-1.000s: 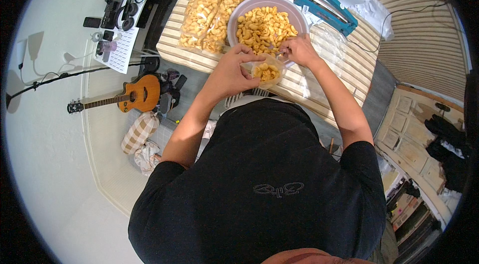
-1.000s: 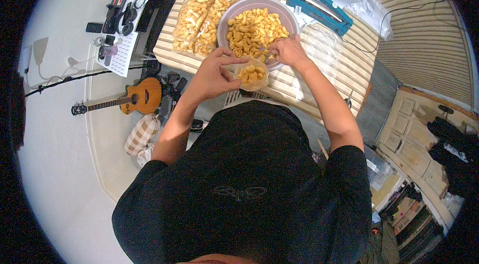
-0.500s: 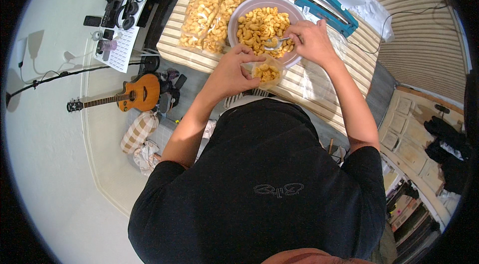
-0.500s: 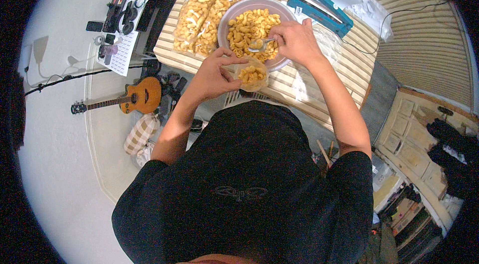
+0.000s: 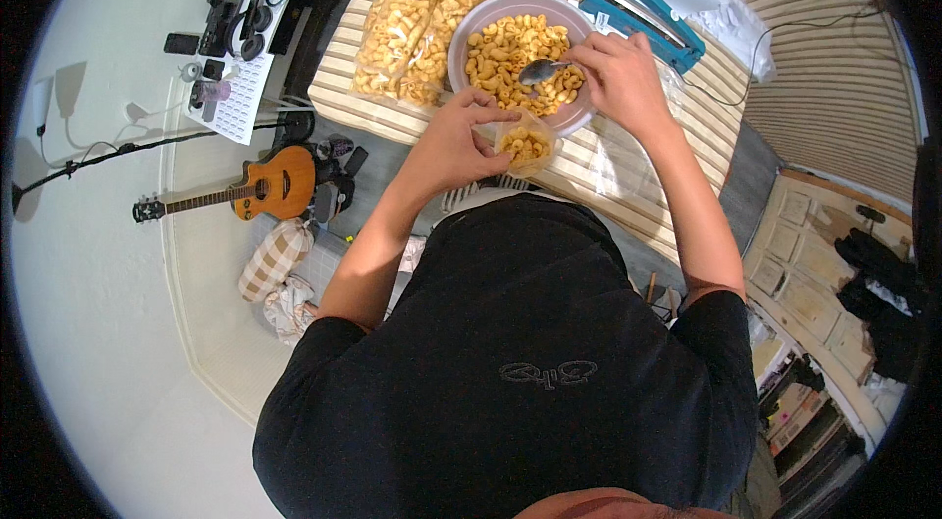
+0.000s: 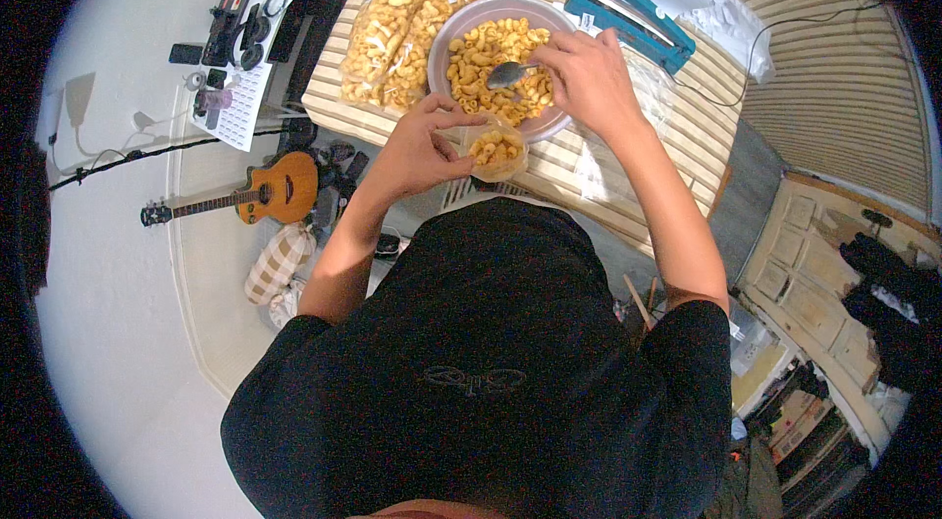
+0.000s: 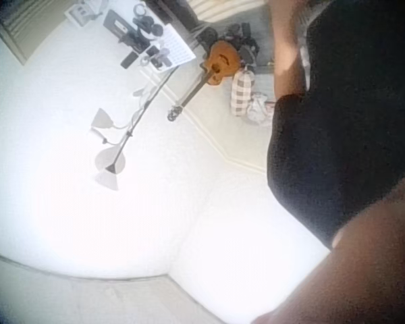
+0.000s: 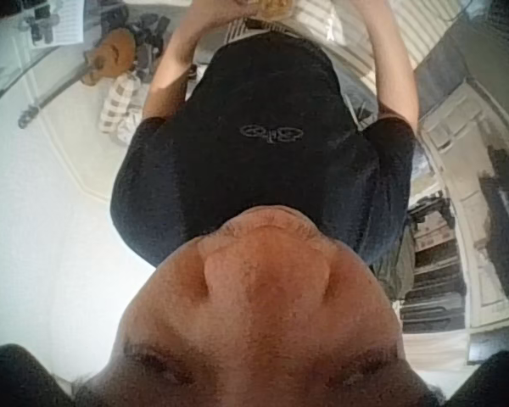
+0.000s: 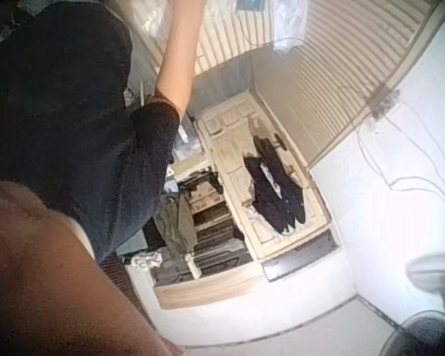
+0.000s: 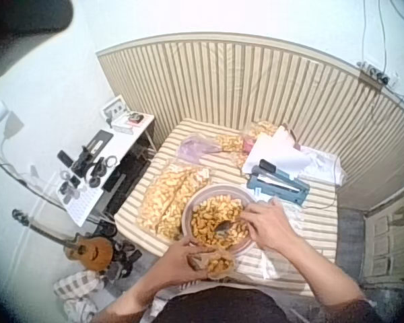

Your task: The person scoops puffed snacks from a bowl into a clear plastic bag using a spoon, then seals the bag with a handheld heat sealer. The person repeats this process for multiple bags.

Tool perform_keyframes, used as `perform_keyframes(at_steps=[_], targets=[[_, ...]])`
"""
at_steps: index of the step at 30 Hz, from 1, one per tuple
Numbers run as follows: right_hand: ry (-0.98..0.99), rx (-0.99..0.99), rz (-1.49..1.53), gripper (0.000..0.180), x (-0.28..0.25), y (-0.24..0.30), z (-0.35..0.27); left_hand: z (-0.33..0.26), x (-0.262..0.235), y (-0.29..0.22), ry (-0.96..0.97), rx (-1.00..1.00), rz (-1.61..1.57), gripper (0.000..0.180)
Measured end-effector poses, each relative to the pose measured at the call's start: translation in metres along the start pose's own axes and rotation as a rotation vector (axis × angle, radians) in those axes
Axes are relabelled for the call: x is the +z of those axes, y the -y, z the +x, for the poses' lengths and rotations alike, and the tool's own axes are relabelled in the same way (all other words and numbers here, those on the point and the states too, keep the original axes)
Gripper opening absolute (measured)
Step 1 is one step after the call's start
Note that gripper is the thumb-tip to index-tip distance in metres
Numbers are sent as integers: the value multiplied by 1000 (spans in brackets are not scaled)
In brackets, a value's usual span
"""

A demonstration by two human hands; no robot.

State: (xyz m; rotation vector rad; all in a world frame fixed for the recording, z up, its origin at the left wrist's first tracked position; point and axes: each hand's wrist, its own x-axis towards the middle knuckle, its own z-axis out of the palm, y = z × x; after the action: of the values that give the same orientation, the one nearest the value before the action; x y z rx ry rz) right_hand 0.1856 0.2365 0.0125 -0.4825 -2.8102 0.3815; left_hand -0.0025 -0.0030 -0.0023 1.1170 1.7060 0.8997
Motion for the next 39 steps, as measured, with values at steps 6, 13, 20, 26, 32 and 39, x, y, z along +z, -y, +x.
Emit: perform_keyframes(at_steps=[6, 13, 20, 26, 32, 39], targets=[[219, 31, -229, 25, 100, -41, -21, 0, 2, 1, -20, 3, -8, 56], [281, 34, -239, 26, 161, -46, -29, 1, 2, -2, -13, -2, -8, 57], [333, 108, -57, 30, 187, -48, -33, 0, 2, -3, -21, -2, -17, 58], [366, 244, 130, 24, 185, -48, -37, -2, 2, -5, -30, -12, -35, 57], [409, 313, 157, 23, 147, -43, -26, -2, 1, -1, -38, 7, -22, 56], [296, 255, 148, 29, 84, -33, -12, 1, 2, 2, -27, 1, -6, 56]])
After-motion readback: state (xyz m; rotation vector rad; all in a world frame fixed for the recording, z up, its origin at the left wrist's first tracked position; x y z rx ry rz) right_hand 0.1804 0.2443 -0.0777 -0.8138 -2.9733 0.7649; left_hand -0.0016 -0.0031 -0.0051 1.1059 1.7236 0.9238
